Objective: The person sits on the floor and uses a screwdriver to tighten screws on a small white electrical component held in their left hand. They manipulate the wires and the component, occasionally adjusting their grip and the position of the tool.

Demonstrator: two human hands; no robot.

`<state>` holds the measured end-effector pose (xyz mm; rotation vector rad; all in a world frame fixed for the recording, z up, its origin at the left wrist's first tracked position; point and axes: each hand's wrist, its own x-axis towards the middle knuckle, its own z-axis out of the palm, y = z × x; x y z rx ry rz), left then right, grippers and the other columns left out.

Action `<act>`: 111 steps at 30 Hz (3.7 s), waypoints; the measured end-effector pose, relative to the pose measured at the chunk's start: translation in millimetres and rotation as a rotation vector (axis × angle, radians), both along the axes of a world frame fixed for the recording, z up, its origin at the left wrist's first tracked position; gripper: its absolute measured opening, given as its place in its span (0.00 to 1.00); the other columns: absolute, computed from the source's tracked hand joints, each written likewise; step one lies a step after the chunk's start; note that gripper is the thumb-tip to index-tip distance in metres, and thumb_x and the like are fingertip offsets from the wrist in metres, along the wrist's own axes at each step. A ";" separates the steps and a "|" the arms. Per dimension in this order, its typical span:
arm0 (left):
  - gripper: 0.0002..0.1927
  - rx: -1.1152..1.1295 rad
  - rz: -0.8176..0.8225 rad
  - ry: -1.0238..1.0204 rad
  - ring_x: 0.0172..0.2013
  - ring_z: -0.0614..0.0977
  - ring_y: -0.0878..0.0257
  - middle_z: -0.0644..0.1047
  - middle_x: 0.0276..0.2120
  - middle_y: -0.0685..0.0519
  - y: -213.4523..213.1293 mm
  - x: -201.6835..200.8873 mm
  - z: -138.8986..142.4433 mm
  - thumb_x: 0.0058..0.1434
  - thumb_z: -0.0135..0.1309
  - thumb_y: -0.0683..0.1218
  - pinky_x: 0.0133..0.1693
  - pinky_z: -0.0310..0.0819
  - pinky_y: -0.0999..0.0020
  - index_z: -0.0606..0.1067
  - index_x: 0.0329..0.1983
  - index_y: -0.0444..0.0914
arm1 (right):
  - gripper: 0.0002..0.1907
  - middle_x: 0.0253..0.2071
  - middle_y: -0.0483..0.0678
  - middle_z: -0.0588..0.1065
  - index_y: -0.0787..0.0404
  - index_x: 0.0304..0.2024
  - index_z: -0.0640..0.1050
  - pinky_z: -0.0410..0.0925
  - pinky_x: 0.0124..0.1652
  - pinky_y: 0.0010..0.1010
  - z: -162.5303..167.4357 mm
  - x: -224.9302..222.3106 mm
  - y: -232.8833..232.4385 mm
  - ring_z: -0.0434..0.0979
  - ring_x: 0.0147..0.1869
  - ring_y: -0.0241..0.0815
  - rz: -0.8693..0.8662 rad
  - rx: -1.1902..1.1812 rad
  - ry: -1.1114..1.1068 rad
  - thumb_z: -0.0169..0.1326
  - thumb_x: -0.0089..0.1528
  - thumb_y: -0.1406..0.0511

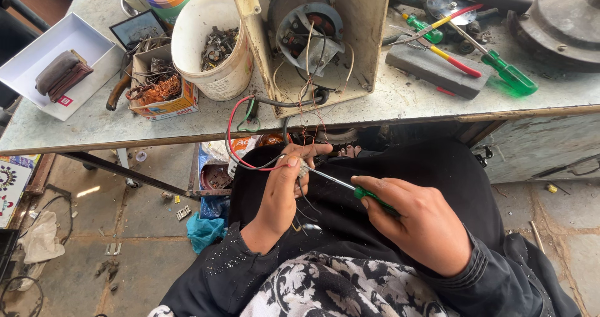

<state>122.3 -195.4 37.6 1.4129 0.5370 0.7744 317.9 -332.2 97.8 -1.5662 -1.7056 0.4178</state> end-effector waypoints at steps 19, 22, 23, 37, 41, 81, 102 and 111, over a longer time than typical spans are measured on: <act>0.27 0.080 0.044 -0.096 0.54 0.79 0.62 0.77 0.56 0.45 10.7 6.4 -25.0 0.76 0.29 0.52 0.49 0.79 0.68 0.72 0.58 0.29 | 0.17 0.37 0.48 0.76 0.63 0.53 0.77 0.70 0.38 0.36 -23.0 -13.1 9.6 0.78 0.40 0.48 -0.059 0.254 -0.224 0.58 0.62 0.67; 0.28 0.025 0.030 -0.084 0.55 0.80 0.55 0.77 0.57 0.41 9.5 7.7 -21.4 0.76 0.27 0.53 0.51 0.81 0.62 0.71 0.59 0.28 | 0.20 0.32 0.47 0.75 0.62 0.54 0.79 0.69 0.35 0.37 -23.2 -12.8 9.6 0.76 0.34 0.46 -0.070 0.249 -0.280 0.60 0.59 0.66; 0.29 0.021 0.023 -0.079 0.54 0.81 0.55 0.77 0.56 0.41 9.7 7.9 -20.1 0.76 0.27 0.53 0.50 0.81 0.62 0.72 0.59 0.28 | 0.20 0.32 0.46 0.76 0.60 0.54 0.79 0.69 0.34 0.37 -22.7 -12.5 9.8 0.75 0.33 0.46 -0.077 0.263 -0.303 0.60 0.58 0.66; 0.28 0.082 0.001 0.018 0.36 0.79 0.64 0.77 0.41 0.48 2.2 7.2 -21.4 0.76 0.29 0.53 0.38 0.80 0.68 0.71 0.60 0.27 | 0.19 0.31 0.47 0.74 0.61 0.55 0.77 0.70 0.29 0.36 -21.5 -8.5 4.4 0.77 0.31 0.47 0.003 0.114 -0.142 0.58 0.60 0.67; 0.28 0.100 0.027 0.022 0.34 0.79 0.66 0.77 0.40 0.48 2.8 4.8 -22.6 0.77 0.29 0.53 0.36 0.79 0.70 0.72 0.59 0.28 | 0.21 0.28 0.47 0.72 0.59 0.55 0.79 0.69 0.28 0.37 -25.1 -10.6 7.3 0.76 0.29 0.46 -0.010 0.164 -0.207 0.59 0.58 0.67; 0.30 0.011 -0.030 -0.041 0.30 0.63 0.73 0.68 0.41 0.56 6.2 16.6 -27.4 0.75 0.31 0.53 0.31 0.60 0.78 0.66 0.70 0.27 | 0.20 0.28 0.48 0.72 0.57 0.56 0.78 0.68 0.22 0.38 -23.3 2.2 11.3 0.75 0.22 0.49 0.012 0.011 -0.099 0.57 0.60 0.66; 0.32 -0.099 0.042 -0.056 0.28 0.61 0.72 0.65 0.36 0.57 3.6 21.6 -36.4 0.75 0.32 0.55 0.29 0.60 0.76 0.65 0.69 0.26 | 0.25 0.35 0.44 0.72 0.58 0.56 0.80 0.64 0.33 0.35 -28.6 -2.8 13.7 0.72 0.35 0.42 -0.066 0.256 -0.400 0.58 0.54 0.69; 0.34 -0.409 -0.050 -0.230 0.26 0.61 0.72 0.65 0.33 0.56 4.9 21.9 -28.2 0.72 0.34 0.56 0.26 0.55 0.77 0.65 0.68 0.25 | 0.22 0.30 0.46 0.71 0.57 0.56 0.79 0.68 0.30 0.36 -24.1 5.7 10.1 0.73 0.30 0.44 0.002 0.198 -0.205 0.60 0.58 0.66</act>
